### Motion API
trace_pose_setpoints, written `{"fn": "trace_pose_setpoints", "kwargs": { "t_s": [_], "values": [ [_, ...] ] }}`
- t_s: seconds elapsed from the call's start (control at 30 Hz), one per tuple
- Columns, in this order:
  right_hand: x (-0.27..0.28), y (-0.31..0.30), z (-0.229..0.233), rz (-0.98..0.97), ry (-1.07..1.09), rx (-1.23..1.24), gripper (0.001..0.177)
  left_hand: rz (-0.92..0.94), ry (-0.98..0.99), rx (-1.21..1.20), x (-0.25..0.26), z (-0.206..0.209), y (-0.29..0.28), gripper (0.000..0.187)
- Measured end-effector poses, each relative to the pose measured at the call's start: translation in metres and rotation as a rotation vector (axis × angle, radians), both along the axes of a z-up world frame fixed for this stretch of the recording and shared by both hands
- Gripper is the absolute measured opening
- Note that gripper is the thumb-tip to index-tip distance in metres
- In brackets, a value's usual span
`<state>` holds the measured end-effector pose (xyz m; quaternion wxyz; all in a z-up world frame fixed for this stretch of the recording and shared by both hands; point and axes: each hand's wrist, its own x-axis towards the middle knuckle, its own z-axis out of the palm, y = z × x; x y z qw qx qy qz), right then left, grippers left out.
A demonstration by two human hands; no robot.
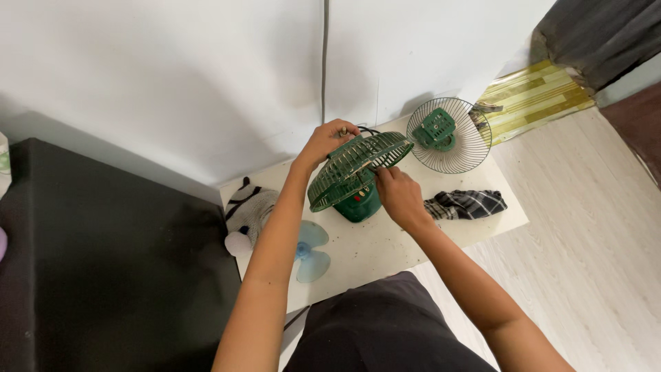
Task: The person disassembles a green electric fan by removing the front grille and wiping the motor housing with a cloth. They then reattach the front grille and use a screwdriver to tighten the securing screw. Finally, they wipe the fan blades with the cloth.
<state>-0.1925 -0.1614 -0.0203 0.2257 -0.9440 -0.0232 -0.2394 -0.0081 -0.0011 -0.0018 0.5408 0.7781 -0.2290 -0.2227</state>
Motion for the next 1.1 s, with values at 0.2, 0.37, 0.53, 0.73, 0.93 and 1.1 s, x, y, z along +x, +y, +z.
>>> {"fn": "trace_pose_setpoints", "kwargs": {
  "t_s": [0.2, 0.37, 0.53, 0.73, 0.93, 1.1],
  "values": [
    [0.006, 0.007, -0.018, -0.071, 0.210, -0.009, 0.016, 0.044, 0.038, 0.010, 0.003, -0.003, -0.005, 0.011],
    [0.012, 0.005, -0.016, 0.052, 0.181, 0.236, 0.015, -0.018, -0.023, -0.024, 0.005, -0.012, -0.001, 0.010],
    [0.020, -0.007, 0.001, 0.061, 0.665, 1.111, 0.021, -0.021, -0.042, -0.031, 0.003, -0.010, 0.001, 0.011],
    [0.033, -0.030, -0.015, 0.172, 1.031, 1.998, 0.019, -0.046, 0.003, -0.074, 0.003, -0.006, 0.005, 0.011],
    [0.035, -0.038, -0.057, 0.545, 1.157, 2.692, 0.021, -0.050, 0.044, -0.106, 0.004, -0.007, 0.005, 0.015],
    [0.028, -0.039, -0.045, 0.468, 1.115, 2.352, 0.022, -0.104, 0.016, -0.115, 0.000, -0.001, 0.002, 0.019]
  ]
}}
